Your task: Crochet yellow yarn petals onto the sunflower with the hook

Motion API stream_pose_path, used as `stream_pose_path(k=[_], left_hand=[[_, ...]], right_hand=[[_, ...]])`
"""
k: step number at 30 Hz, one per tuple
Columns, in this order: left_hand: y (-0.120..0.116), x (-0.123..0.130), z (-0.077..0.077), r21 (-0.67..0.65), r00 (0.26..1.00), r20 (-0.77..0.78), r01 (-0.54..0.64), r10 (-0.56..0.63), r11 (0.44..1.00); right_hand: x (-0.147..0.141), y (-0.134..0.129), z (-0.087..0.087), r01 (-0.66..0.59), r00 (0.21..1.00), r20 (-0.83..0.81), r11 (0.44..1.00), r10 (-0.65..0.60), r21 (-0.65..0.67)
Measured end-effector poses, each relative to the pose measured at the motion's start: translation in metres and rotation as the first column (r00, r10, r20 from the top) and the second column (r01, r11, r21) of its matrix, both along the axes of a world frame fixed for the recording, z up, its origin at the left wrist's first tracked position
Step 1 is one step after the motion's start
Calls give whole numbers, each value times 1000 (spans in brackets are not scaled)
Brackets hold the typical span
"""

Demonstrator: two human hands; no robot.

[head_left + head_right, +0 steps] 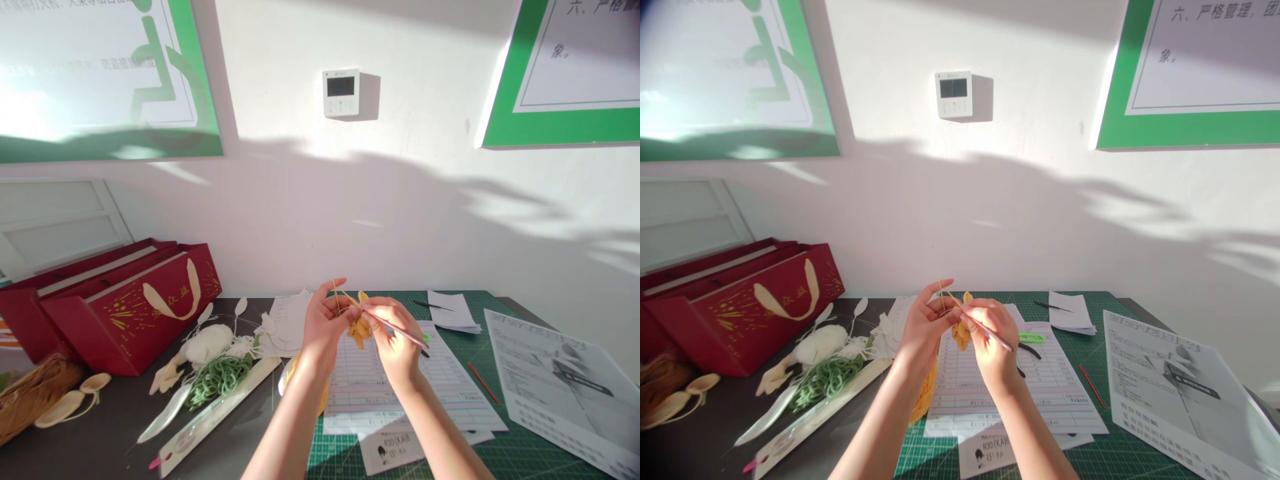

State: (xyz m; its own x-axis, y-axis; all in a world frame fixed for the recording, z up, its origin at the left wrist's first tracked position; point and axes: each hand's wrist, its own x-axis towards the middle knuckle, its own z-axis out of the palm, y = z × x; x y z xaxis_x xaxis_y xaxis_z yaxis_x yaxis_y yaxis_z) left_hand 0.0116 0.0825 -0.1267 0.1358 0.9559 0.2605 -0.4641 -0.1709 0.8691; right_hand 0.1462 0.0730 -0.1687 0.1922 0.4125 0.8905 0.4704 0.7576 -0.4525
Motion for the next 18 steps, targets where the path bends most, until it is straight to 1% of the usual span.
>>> stream_pose_path(k=[3,5,7,9,12,15,18], left_hand=[[-3,0,1,-39,999,39,28,-27,999],[-3,2,0,-58,997,76,33,-28,998],[-1,5,-2,-91,992,117,60,-49,994],[1,6,-4,-134,983,153,118,-97,984],[2,7,-5,-165,970,185,187,-156,968],[-1,7,-4,-132,970,192,178,-151,975],[-2,7,-4,-96,974,183,151,-131,984]], right_hand=[[3,0,-3,30,999,40,999,-31,28],[5,0,-5,47,998,35,998,-48,39],[7,0,-7,50,999,1,998,-50,50],[7,0,-7,32,998,-63,998,-29,53],[0,2,-6,-46,974,-222,999,51,29],[-8,6,-4,-172,899,-412,985,149,-18],[-9,9,0,-323,821,-514,944,249,-58]])
